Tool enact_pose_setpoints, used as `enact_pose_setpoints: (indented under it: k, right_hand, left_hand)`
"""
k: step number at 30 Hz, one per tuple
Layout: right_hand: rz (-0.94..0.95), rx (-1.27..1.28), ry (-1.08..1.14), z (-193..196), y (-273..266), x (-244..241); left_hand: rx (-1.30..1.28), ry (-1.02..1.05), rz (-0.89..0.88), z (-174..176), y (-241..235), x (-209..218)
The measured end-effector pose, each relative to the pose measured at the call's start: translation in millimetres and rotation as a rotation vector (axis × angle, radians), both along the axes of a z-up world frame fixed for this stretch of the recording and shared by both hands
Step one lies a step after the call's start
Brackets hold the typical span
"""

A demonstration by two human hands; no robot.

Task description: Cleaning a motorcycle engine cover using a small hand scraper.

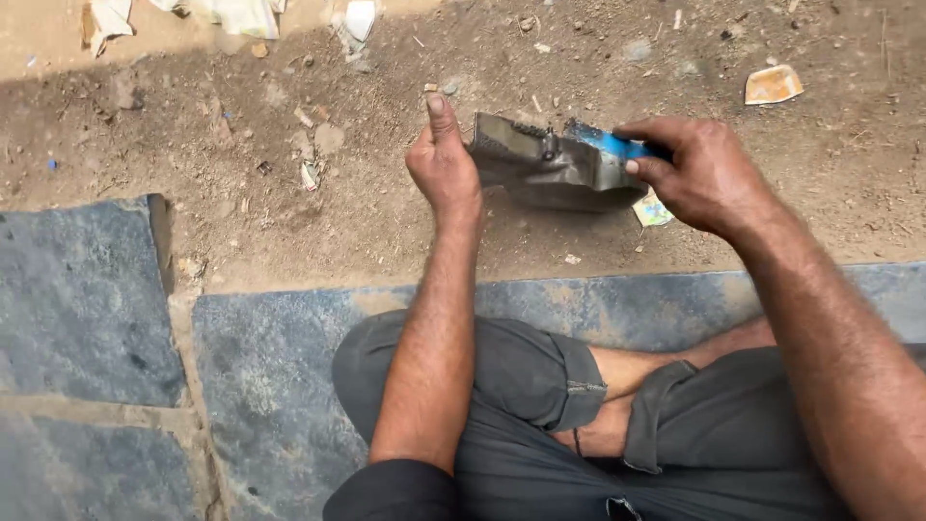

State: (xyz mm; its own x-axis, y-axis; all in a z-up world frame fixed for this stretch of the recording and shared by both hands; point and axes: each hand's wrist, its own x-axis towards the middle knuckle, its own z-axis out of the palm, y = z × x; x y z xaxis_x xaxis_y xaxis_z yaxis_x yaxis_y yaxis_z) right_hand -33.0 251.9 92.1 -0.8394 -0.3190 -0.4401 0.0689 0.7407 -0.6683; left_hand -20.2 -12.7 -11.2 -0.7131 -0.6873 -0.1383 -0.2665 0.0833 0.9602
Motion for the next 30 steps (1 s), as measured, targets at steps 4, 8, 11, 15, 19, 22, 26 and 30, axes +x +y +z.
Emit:
enact_pose_setpoints:
  k: [4,8,11,15,19,22,26,30]
  right_hand:
    - [-0.027,0.057,-0.045,10,-6,0]
    - [0.115,0.081,0.122,3,-3,3]
    - [0.191,0.132,0.201,2,-4,5]
    - [0.292,0.242,0.388,9,0,4]
    - [0.277,0.287,0.387,15,3,1]
    - [0.304,0.274,0.448,12,4,0]
    - [0.373,0.336,0.489,7,2,1]
    - [0.395,0.369,0.494,6,1,1]
  left_hand:
    - [0.000,-0.034,-0.013,-2,1,3]
    - [-0.010,-0.047,-0.025,1,3,2]
    - [-0.028,-0.034,-0.039,4,3,3]
    - [-0.014,-0.059,-0.053,6,4,5]
    - [-0.046,-0.025,-0.049,4,5,4]
    - [-0.040,-0.002,-0.076,6,7,4]
    - [-0.073,0.007,-0.091,4,8,5]
    - [-0.032,0.029,-0.105,13,14,5]
